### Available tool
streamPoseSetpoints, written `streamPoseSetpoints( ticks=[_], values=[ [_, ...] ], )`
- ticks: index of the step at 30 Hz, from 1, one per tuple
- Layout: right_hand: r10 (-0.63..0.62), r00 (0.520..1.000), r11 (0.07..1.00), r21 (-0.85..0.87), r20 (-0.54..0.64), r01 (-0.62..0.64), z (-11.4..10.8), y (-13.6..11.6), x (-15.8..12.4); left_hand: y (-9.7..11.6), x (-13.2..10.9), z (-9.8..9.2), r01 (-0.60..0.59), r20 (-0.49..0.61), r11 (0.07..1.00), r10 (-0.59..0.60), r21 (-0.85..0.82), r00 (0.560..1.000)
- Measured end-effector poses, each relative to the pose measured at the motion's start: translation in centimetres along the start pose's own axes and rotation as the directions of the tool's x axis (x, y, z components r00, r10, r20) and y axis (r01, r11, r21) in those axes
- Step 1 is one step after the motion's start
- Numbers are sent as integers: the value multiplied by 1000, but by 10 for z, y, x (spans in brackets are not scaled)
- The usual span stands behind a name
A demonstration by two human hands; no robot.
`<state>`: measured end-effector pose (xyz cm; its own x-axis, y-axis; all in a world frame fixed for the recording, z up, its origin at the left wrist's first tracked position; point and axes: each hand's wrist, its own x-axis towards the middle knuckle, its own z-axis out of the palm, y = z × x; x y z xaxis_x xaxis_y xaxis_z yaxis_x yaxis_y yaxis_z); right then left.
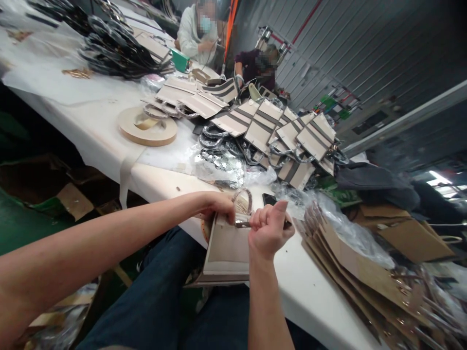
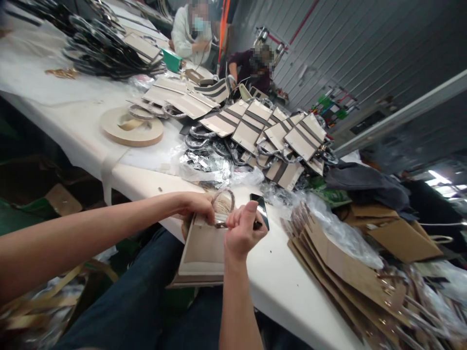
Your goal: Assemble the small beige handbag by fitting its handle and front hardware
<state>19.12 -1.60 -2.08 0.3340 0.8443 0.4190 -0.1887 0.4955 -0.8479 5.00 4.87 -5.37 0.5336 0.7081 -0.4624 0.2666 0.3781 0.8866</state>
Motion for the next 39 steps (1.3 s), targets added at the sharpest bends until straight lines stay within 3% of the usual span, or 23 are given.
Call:
streamPoseSetpoints(
  ticks=[7,13,17,21,27,32,36,39],
  values=[
    [-19,999,999,-46,-46,17,8,13,-6,-1,-5,-4,-54,94,998,52,13,994],
    [270,963,962,-37,-12,-270,2,2,38,5,-3,-4,-40,82,996,33,75,996],
    [359,932,931,-49,-46,-361,9,2,62,5,-5,0,-25,60,998,22,55,998],
    [414,910,904,-113,-5,-412,22,13,60,1,-9,4,0,20,1000,0,-6,1000],
    [333,943,932,-158,15,-327,25,13,41,-2,-9,2,7,67,999,-4,-44,998],
    [96,995,992,-85,-30,-98,13,10,8,-4,-2,-3,-13,46,1000,12,16,999],
    [-77,990,997,-36,-114,73,7,15,-13,-7,6,-7,-28,97,999,26,22,995],
    [-79,987,997,-4,-138,79,7,18,-13,-6,7,-8,-28,115,999,23,40,993]
  ],
)
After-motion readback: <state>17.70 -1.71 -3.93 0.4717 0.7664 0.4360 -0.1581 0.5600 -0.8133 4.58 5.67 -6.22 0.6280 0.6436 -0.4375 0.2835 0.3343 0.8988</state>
